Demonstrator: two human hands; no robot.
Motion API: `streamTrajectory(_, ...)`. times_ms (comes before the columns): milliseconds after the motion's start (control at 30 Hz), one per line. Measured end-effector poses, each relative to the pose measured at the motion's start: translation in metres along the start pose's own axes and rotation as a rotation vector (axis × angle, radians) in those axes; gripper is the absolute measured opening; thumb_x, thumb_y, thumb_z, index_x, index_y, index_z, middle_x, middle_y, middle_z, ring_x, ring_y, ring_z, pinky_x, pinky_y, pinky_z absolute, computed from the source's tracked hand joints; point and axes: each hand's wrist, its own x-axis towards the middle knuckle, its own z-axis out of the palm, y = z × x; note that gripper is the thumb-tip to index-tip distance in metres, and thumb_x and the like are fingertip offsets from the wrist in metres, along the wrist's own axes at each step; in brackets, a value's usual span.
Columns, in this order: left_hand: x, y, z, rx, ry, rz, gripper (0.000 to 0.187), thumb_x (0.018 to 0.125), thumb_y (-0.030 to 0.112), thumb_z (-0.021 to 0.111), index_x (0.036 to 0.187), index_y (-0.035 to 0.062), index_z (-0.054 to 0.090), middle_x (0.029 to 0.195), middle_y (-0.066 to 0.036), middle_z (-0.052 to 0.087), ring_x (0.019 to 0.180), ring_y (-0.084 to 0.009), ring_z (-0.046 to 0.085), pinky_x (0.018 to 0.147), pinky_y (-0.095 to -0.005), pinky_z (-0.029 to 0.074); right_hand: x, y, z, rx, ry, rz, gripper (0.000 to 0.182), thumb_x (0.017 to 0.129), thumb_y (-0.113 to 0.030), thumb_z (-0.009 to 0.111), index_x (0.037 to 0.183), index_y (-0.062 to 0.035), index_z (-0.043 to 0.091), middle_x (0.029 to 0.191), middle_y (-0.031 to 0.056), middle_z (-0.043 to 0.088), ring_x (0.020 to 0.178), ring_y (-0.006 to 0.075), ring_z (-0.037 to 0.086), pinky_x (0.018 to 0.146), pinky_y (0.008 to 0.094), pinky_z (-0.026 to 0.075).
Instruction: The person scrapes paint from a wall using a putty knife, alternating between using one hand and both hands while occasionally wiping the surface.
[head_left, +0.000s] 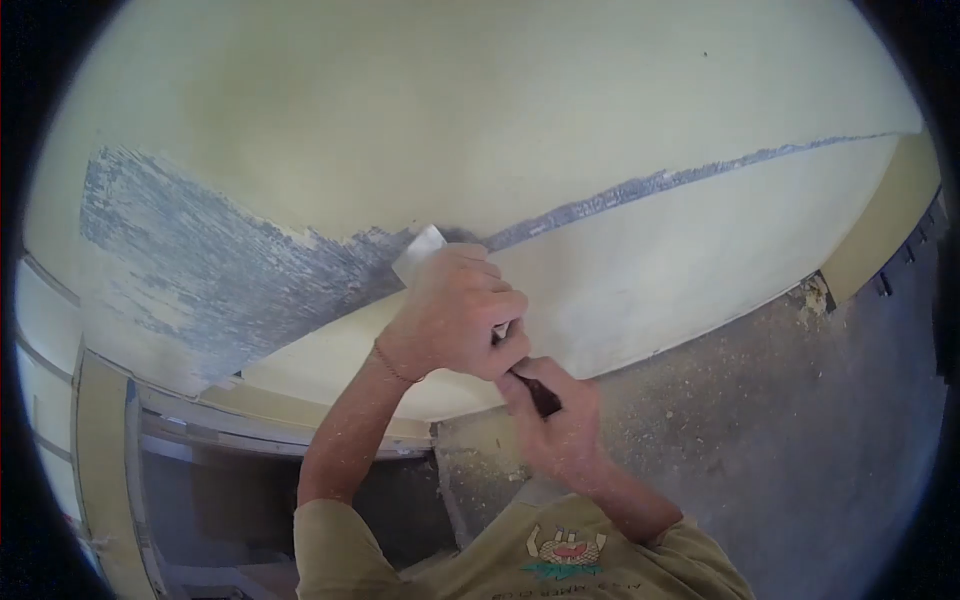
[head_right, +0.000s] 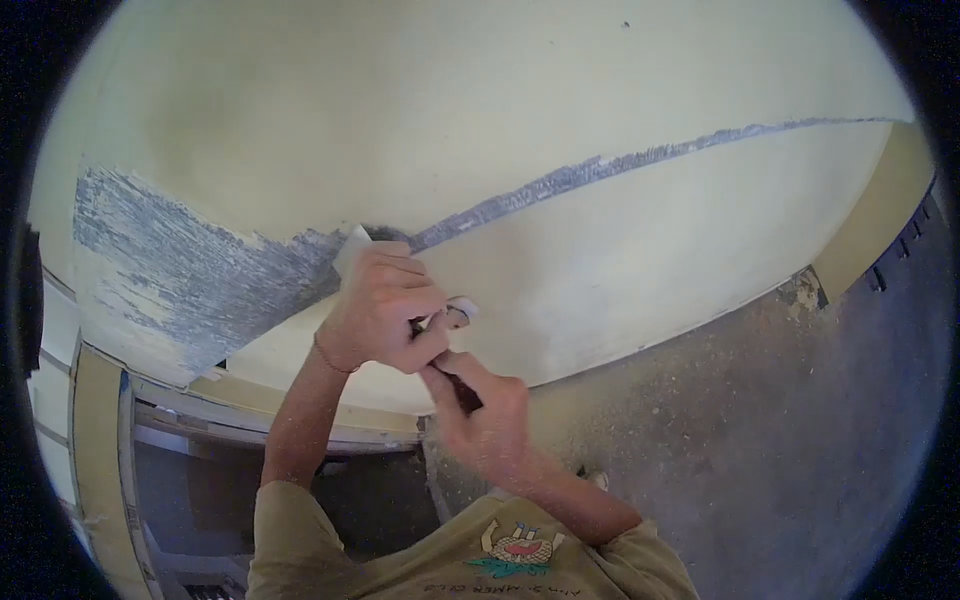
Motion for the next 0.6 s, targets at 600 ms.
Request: streamTrajectory(600, -0.005, -0.001, -0.022, 0.110, -0.093, -0.015, 0.021, 0.060, 0.021, 0.064, 0.050, 0.0112, 0.048, 0.047, -0.006, 0.048, 0.048, -0.0276, 0.048, 0.053, -0.0380, 0.038, -0.003, -0.006, 0.014, 0.085, -0.008, -0.046, 0.008, 0.090, -0.006, 0.066, 0.095, 0.0012, 0.065, 0.062, 0.0095, 0.053, 0.057, 0.0073, 0.041, 0.050, 0.0263, 0.039)
